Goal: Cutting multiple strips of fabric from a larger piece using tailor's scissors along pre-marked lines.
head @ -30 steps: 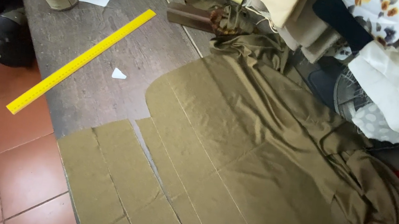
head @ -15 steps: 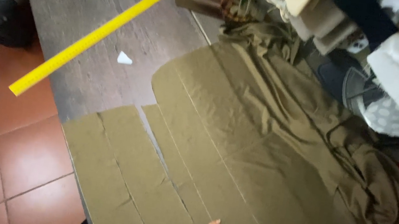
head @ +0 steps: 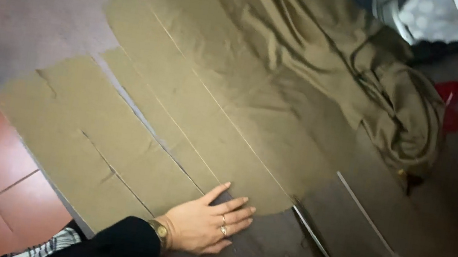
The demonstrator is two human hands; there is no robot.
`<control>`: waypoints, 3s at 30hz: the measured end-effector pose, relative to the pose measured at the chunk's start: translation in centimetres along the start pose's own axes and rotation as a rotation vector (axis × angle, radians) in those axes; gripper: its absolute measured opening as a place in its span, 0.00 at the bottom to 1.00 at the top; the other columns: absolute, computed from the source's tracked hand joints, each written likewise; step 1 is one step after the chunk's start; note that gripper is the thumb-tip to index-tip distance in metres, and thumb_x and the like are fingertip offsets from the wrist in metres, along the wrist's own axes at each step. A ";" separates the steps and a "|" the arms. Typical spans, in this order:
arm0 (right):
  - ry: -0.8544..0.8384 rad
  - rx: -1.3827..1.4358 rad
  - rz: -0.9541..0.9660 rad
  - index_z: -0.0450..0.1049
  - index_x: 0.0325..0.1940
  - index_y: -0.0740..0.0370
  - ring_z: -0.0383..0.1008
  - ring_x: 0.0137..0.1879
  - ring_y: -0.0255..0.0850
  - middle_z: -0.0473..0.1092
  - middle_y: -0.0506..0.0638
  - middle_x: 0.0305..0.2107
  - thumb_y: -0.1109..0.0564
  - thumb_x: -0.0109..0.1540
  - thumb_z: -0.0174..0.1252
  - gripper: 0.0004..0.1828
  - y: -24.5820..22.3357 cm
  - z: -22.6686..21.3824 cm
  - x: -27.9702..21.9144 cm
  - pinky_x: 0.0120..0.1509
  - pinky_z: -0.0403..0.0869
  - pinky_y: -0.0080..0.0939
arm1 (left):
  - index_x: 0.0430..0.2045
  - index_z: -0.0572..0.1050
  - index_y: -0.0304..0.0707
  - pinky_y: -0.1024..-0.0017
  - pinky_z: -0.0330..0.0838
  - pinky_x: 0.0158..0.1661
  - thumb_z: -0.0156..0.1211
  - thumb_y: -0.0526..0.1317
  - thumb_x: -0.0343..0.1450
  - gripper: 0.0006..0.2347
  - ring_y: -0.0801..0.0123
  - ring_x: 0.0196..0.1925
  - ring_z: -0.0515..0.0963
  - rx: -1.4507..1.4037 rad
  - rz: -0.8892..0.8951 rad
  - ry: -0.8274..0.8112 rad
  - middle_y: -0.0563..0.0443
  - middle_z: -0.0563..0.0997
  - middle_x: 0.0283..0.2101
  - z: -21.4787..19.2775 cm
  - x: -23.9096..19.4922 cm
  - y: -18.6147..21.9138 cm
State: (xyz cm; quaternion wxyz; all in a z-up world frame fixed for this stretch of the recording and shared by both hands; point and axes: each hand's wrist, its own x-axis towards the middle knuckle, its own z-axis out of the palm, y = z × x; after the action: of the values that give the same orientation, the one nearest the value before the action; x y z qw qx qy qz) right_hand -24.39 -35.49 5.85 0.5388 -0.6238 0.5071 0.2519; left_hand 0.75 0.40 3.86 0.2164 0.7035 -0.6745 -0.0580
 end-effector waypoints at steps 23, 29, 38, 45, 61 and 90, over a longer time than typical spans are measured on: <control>-0.646 -0.802 -0.402 0.52 0.57 0.51 0.50 0.59 0.34 0.52 0.42 0.54 0.39 0.64 0.38 0.22 -8.6 -1.7 -2.9 0.62 0.55 0.35 | 0.61 0.62 0.34 0.50 0.54 0.59 0.41 0.50 0.74 0.23 0.52 0.65 0.63 0.048 0.004 -0.011 0.42 0.62 0.66 0.4 0.2 0.2; -0.514 -0.479 0.069 0.71 0.40 0.55 0.56 0.30 0.32 0.59 0.43 0.26 0.33 0.58 0.40 0.27 -10.8 0.3 -2.3 0.31 0.58 0.30 | 0.60 0.62 0.35 0.50 0.53 0.60 0.41 0.51 0.73 0.24 0.53 0.65 0.63 0.095 0.006 -0.003 0.45 0.63 0.66 0.8 0.2 0.2; -0.445 -0.884 0.003 0.49 0.72 0.42 0.52 0.74 0.36 0.52 0.39 0.69 0.27 0.57 0.33 0.42 -11.7 0.4 -1.6 0.75 0.54 0.42 | 0.61 0.62 0.36 0.51 0.53 0.60 0.42 0.52 0.73 0.25 0.53 0.66 0.62 0.123 0.006 -0.022 0.45 0.62 0.66 0.8 0.3 0.1; -0.542 -0.769 -0.270 0.68 0.59 0.50 0.79 0.52 0.31 0.77 0.40 0.48 0.34 0.60 0.36 0.32 -11.5 0.6 -1.0 0.55 0.77 0.32 | 0.58 0.64 0.37 0.51 0.53 0.61 0.45 0.49 0.72 0.23 0.56 0.65 0.64 0.103 -0.009 0.050 0.46 0.64 0.66 0.8 0.3 0.2; -0.476 -0.792 -0.103 0.73 0.54 0.48 0.79 0.49 0.30 0.78 0.39 0.44 0.32 0.57 0.37 0.32 -13.0 1.5 -2.0 0.51 0.75 0.32 | 0.60 0.63 0.37 0.50 0.52 0.61 0.42 0.51 0.73 0.24 0.53 0.65 0.63 0.101 0.000 -0.019 0.45 0.62 0.66 0.9 0.2 0.1; -0.469 -0.755 0.047 0.76 0.53 0.44 0.79 0.54 0.29 0.78 0.36 0.48 0.32 0.57 0.38 0.32 -14.4 1.7 -3.5 0.58 0.75 0.31 | 0.60 0.63 0.36 0.50 0.53 0.60 0.43 0.50 0.72 0.23 0.53 0.65 0.63 0.098 -0.002 0.001 0.45 0.62 0.66 0.8 0.3 0.1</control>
State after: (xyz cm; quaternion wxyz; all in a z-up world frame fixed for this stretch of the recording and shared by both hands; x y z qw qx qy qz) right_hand -12.28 -33.96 14.37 0.3678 -0.6913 0.2576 0.5662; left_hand 0.43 -0.02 3.25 0.1820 0.7141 -0.6755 -0.0246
